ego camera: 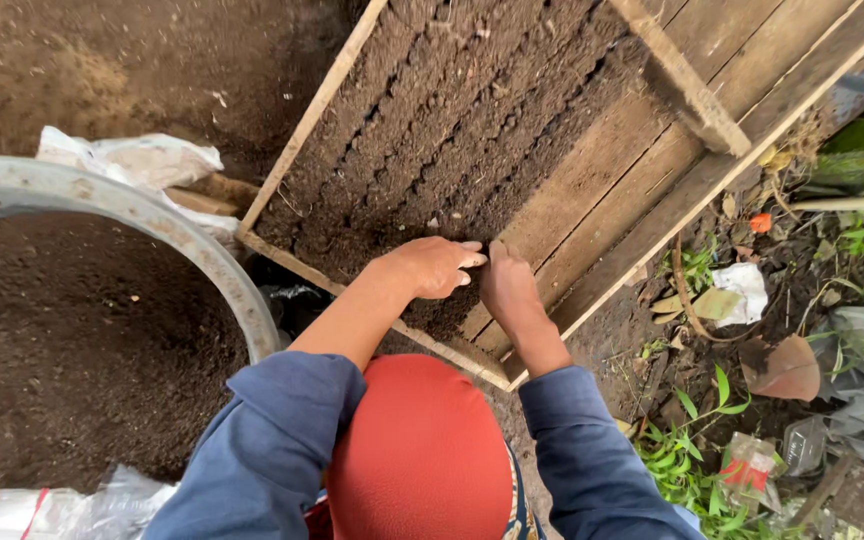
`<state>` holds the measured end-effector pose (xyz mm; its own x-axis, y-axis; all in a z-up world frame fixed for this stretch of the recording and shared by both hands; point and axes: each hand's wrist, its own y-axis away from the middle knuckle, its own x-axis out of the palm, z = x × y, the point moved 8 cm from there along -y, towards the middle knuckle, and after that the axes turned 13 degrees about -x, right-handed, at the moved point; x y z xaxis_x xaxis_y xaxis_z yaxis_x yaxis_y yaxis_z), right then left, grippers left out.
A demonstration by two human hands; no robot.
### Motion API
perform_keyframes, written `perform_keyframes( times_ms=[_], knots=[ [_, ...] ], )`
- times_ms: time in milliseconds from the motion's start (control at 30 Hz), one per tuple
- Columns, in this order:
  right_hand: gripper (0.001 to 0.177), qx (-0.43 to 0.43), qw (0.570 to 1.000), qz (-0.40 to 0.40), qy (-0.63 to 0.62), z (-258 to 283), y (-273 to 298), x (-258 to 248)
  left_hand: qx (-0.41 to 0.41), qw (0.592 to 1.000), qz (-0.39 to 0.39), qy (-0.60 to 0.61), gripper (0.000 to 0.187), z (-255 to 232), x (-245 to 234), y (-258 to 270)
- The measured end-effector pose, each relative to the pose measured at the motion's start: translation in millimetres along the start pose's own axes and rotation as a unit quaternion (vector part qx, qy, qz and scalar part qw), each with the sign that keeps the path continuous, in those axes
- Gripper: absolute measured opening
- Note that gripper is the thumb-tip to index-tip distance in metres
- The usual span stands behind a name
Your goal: The person sits cross-legged on the ground and repeatedly scoops soil from a bucket into a wooden seedling tray. They use their hands to press the soil into the tray's compartments, creating small mounds. A pair of scissors and seed packets are visible inside the bucket.
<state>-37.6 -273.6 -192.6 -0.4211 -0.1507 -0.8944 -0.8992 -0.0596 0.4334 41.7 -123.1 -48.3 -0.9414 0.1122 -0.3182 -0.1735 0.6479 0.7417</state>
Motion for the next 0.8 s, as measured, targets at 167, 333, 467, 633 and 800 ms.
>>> perform_keyframes(
  times_ms=[167,333,467,633,800],
  knots=[
    [0.030,0.102,0.953,-0.034,-0.283,-11.7,8.8,-9.1,0.002,1.000,0.010,0.025,0.053,17.6,21.4,-33.9],
    [0.028,0.087,0.968,-0.112,-0.205,-6.7,0.2,5.5,0.016,0.994,-0.082,0.075,0.048,35.8,11.2,-8.0],
    [0.029,-0.019,0.995,-0.100,-0.009,2.2,-1.8,-20.0,0.072,0.939,-0.294,0.163,0.042,72.0,-28.4,138.2],
    [0.037,0.049,0.980,-0.046,-0.186,20.8,17.5,-142.8,-0.081,0.858,-0.498,0.094,0.035,204.2,25.3,314.0],
    [0.041,-0.329,0.861,-0.276,-0.273,225.9,106.8,-384.4,-0.480,0.777,-0.395,0.099,0.035,361.8,171.5,342.0]
  ],
)
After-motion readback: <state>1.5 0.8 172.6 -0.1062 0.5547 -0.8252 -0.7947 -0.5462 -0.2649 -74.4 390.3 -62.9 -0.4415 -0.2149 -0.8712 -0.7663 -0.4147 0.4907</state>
